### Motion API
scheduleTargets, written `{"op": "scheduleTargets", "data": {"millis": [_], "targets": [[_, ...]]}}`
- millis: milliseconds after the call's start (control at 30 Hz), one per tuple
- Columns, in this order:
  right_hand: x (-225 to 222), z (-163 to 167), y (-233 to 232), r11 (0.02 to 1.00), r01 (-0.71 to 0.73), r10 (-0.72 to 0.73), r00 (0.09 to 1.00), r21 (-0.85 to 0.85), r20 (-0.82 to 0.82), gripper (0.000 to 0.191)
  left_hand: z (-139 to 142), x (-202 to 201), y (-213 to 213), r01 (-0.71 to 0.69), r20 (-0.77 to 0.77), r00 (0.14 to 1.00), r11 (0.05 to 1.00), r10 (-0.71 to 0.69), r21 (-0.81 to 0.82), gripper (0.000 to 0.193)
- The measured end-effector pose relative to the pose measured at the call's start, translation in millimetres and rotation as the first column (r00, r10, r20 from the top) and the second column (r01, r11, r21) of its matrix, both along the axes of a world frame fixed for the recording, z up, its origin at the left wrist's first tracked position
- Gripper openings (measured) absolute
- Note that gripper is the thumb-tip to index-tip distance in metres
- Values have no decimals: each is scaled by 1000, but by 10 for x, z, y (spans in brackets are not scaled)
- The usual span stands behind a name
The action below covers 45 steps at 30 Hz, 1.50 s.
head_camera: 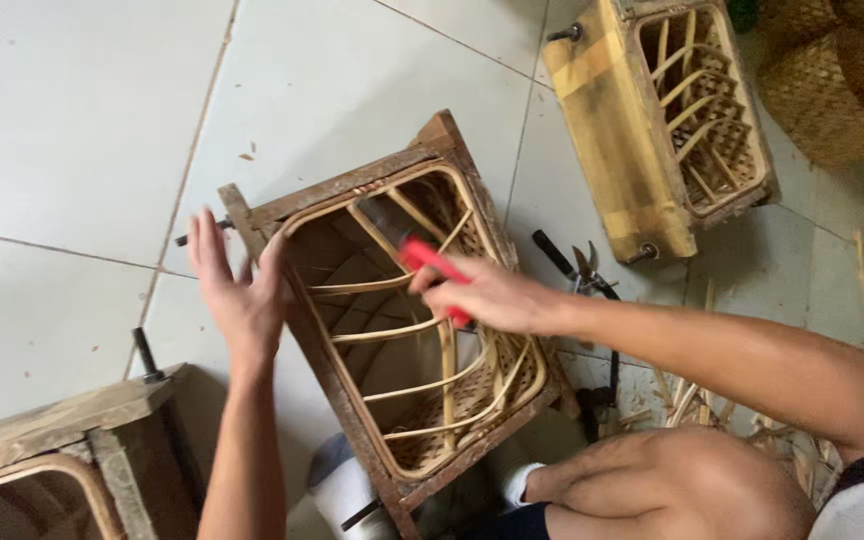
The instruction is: The person assembles a rectangular basket frame by inserting curved bamboo strips into a wooden mold, tapping them with a hammer, trimming excess with pliers, and applying glue to the joints. The person repeats this process on multiple frames.
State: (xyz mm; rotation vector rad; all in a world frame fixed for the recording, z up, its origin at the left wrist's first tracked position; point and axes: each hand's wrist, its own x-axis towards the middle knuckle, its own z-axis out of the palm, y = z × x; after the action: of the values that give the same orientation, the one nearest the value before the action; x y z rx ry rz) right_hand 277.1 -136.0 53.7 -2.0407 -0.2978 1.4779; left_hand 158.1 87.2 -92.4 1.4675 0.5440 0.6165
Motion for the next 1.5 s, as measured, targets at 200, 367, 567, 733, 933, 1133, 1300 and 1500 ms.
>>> {"op": "scheduleTargets", "data": {"millis": [200,367,567,733,933,1133,1300,1500], "targets": [[323,-47,-286,999,14,-15,1000,-42,-21,44,-8,-189,61,111,-25,990,881,-138,-460,74],[379,-118,-137,990,-91,84,994,-106,-74,52,42,-202,39,81,-135,979,897,-154,-434,71],[452,-126,61,987,-34,13,991,-158,-130,50,67,-211,42,88,-112,982,894,-152,-439,69],[328,-140,106,1000,0,-3,997,-29,-82,26,92,-196,63,77,-120,982,882,-149,-464,66],[340,-271,40,999,-14,13,999,-50,-33,12,40,-220,83,77,-123,981,880,-152,-469,64],[317,-247,59,998,-44,44,999,-47,-7,20,77,-209,93,122,-95,980,904,-175,-410,64],[328,-7,-118,993,-61,52,995,-101,-86,50,177,-362,-54,85,-199,959,873,-203,-481,68],[658,28,-369,964,-97,96,995,-247,-17,60,70,-549,-264,43,-230,957,870,-176,-490,68]]}}
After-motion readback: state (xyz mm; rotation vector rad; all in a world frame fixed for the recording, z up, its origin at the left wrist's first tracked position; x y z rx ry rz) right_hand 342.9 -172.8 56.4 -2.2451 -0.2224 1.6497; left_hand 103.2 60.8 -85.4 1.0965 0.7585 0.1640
